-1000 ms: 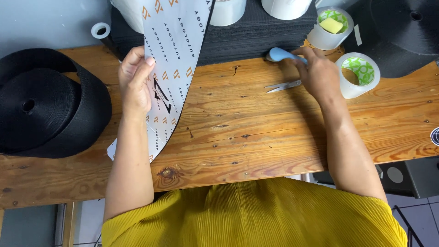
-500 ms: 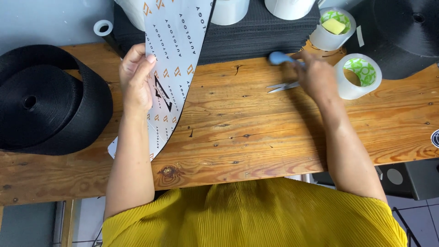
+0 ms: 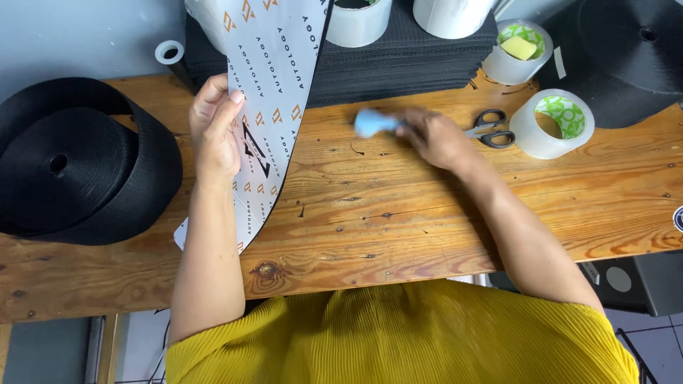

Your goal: Cutting a patterned material template and aligning it onto a black strap on a wooden workbench.

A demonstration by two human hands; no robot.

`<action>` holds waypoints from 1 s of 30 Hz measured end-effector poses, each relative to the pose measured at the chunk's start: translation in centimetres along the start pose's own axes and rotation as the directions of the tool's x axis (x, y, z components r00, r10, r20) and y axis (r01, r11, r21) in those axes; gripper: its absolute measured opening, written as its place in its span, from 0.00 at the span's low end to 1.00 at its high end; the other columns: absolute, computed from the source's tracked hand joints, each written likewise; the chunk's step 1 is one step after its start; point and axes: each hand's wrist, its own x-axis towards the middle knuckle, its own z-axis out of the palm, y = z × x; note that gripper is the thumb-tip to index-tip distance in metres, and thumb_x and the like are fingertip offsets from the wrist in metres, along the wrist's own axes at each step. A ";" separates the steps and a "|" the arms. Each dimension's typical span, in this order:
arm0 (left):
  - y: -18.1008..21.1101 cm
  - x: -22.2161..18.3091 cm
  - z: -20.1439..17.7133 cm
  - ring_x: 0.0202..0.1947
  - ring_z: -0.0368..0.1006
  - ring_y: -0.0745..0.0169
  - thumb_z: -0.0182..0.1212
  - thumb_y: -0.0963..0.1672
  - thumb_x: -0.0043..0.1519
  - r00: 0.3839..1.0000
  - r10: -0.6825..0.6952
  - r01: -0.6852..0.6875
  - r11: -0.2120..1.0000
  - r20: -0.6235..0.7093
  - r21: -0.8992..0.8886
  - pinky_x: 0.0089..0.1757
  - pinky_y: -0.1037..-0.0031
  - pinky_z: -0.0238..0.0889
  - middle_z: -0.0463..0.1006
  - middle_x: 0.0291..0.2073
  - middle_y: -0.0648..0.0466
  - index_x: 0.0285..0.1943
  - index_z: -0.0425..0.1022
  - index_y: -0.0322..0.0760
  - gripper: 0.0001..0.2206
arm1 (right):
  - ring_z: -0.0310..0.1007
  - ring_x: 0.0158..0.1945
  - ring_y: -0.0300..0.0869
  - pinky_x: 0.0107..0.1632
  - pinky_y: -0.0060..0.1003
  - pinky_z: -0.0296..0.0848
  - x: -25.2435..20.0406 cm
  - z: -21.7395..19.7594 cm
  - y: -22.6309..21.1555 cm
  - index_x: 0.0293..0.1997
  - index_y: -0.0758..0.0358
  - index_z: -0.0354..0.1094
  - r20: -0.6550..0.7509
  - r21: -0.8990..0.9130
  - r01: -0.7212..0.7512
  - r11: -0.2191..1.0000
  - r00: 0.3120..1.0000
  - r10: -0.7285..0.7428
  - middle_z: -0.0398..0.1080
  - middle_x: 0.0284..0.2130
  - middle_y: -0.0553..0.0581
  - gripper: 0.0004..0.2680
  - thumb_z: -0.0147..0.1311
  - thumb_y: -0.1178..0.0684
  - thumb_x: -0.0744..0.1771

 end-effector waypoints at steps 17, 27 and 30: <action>-1.4 0.2 -1.0 0.46 0.76 0.68 0.63 0.45 0.63 0.999 -0.051 0.050 0.992 -0.005 -0.117 0.52 0.77 0.68 0.82 0.44 0.53 0.48 0.75 0.36 0.10 | 0.77 0.45 0.50 0.48 0.44 0.75 -2.1 5.9 -4.9 0.61 0.57 0.68 0.076 0.307 0.229 0.924 0.961 -0.264 0.76 0.46 0.58 0.12 0.52 0.50 0.71; -1.5 0.0 -0.6 0.45 0.74 0.68 0.62 0.45 0.64 0.998 -0.061 0.063 0.993 0.025 -0.103 0.52 0.76 0.67 0.81 0.42 0.55 0.47 0.75 0.36 0.09 | 0.80 0.46 0.46 0.48 0.39 0.76 -2.7 -1.1 -3.5 0.53 0.59 0.74 0.196 0.439 0.216 0.872 0.924 -0.328 0.79 0.46 0.56 0.12 0.51 0.46 0.70; -1.5 -0.1 -0.2 0.45 0.74 0.69 0.62 0.45 0.63 0.997 -0.062 0.065 0.995 0.038 -0.072 0.52 0.76 0.66 0.81 0.42 0.55 0.46 0.74 0.37 0.08 | 0.79 0.45 0.40 0.47 0.33 0.72 -2.5 -1.9 -2.7 0.53 0.58 0.75 0.210 0.336 0.116 0.935 0.958 -0.195 0.79 0.46 0.52 0.10 0.54 0.48 0.69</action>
